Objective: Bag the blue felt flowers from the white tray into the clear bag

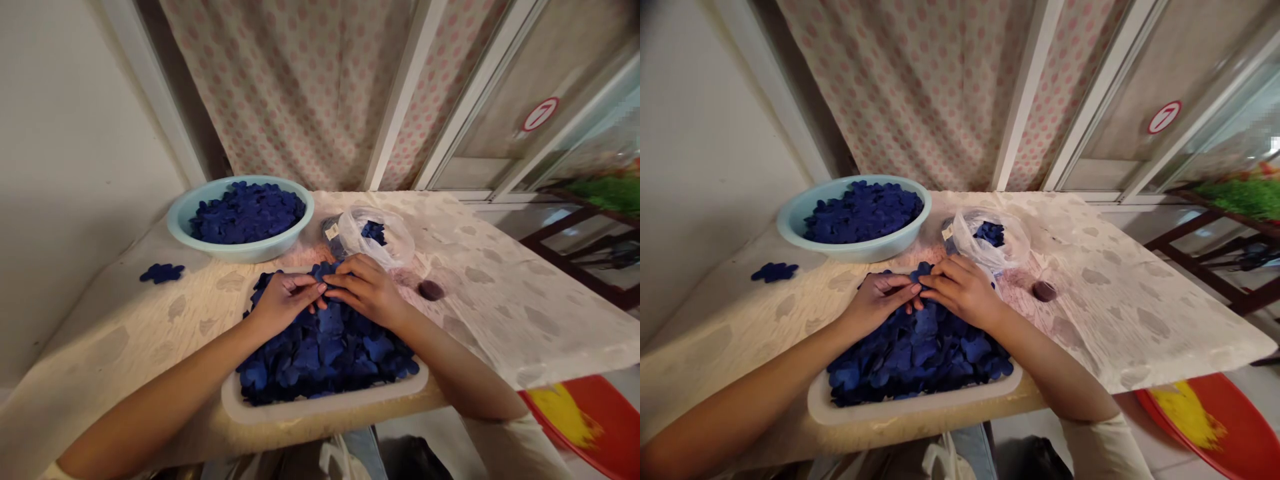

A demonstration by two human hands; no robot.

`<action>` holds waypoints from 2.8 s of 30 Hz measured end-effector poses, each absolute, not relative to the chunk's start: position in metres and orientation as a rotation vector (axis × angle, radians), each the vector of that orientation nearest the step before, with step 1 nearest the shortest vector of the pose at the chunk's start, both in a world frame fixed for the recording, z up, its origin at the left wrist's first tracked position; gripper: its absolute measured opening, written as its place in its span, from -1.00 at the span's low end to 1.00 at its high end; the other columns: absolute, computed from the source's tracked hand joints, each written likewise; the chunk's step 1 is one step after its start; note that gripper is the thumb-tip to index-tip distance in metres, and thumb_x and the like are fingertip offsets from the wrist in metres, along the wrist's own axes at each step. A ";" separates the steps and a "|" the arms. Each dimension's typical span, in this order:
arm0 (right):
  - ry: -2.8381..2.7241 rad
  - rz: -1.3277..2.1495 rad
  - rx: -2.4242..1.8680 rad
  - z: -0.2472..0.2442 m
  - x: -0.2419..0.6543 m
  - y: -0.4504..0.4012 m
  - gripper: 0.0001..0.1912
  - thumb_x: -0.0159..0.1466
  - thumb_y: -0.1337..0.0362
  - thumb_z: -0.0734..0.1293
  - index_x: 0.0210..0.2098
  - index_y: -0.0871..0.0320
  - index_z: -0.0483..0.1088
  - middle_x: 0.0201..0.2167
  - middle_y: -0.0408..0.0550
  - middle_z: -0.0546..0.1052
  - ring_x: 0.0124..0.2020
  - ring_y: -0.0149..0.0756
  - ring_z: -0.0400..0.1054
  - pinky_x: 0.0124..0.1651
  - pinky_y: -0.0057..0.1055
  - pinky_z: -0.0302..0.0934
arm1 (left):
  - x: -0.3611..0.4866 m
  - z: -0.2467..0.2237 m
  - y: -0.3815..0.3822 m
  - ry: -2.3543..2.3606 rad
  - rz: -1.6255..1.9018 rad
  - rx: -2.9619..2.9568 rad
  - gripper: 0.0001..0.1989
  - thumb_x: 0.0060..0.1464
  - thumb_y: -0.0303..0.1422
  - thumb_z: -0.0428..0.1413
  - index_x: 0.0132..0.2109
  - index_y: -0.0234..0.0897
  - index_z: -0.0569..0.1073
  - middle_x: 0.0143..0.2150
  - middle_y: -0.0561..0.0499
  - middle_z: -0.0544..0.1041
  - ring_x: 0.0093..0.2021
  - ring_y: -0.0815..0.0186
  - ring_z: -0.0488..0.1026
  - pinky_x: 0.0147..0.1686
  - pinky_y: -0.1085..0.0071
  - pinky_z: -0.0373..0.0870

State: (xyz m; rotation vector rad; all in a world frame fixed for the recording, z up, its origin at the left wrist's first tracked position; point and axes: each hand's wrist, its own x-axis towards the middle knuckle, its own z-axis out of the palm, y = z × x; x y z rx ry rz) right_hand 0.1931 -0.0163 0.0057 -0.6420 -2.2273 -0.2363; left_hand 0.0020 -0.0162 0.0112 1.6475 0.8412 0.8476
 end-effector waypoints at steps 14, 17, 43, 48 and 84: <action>-2.230 0.019 -0.617 0.008 0.193 -0.017 -0.92 0.20 0.33 0.29 -0.40 0.21 0.36 -0.44 -0.05 0.39 -0.36 -0.36 0.27 -0.29 -0.37 0.25 | 0.003 0.013 -0.018 0.829 0.842 1.629 -0.80 -0.01 -0.31 0.11 -0.48 -0.36 0.45 -0.55 0.05 0.49 -0.57 0.44 0.38 -0.54 0.57 0.32; -2.207 0.049 -0.619 0.009 0.191 -0.018 -0.92 0.24 0.34 0.24 -0.35 0.20 0.35 -0.40 -0.03 0.40 -0.32 -0.37 0.30 -0.26 -0.41 0.28 | 0.002 0.010 -0.017 0.839 0.845 1.690 -0.76 0.04 -0.29 0.07 -0.49 -0.35 0.45 -0.55 0.04 0.50 -0.56 0.45 0.38 -0.51 0.56 0.33; -2.237 -0.016 -0.549 0.005 0.195 -0.017 -0.82 0.18 0.22 0.30 -0.46 0.21 0.37 -0.48 -0.08 0.40 -0.44 -0.43 0.28 -0.37 -0.47 0.19 | 0.002 0.006 -0.016 0.860 0.846 1.647 -0.74 0.03 -0.26 0.07 -0.49 -0.36 0.42 -0.56 0.04 0.48 -0.54 0.42 0.40 -0.49 0.53 0.32; -2.318 -0.250 -0.665 0.010 0.192 -0.018 -0.74 0.20 0.18 0.27 -0.53 0.21 0.34 -0.54 -0.07 0.37 -0.44 -0.39 0.25 -0.36 -0.43 0.16 | 0.000 0.006 -0.012 0.999 1.080 1.490 -0.75 0.02 -0.25 0.09 -0.50 -0.34 0.40 -0.60 0.07 0.46 -0.56 0.41 0.39 -0.48 0.51 0.31; -2.055 -0.086 -0.852 0.012 0.193 -0.024 -0.85 0.09 0.30 0.24 -0.50 0.13 0.11 -0.46 -0.08 0.21 -0.38 -0.28 0.14 -0.33 -0.31 0.10 | 0.003 0.009 -0.013 1.040 1.009 1.567 -0.80 -0.03 -0.28 0.12 -0.46 -0.35 0.45 -0.61 0.08 0.46 -0.59 0.43 0.37 -0.53 0.54 0.31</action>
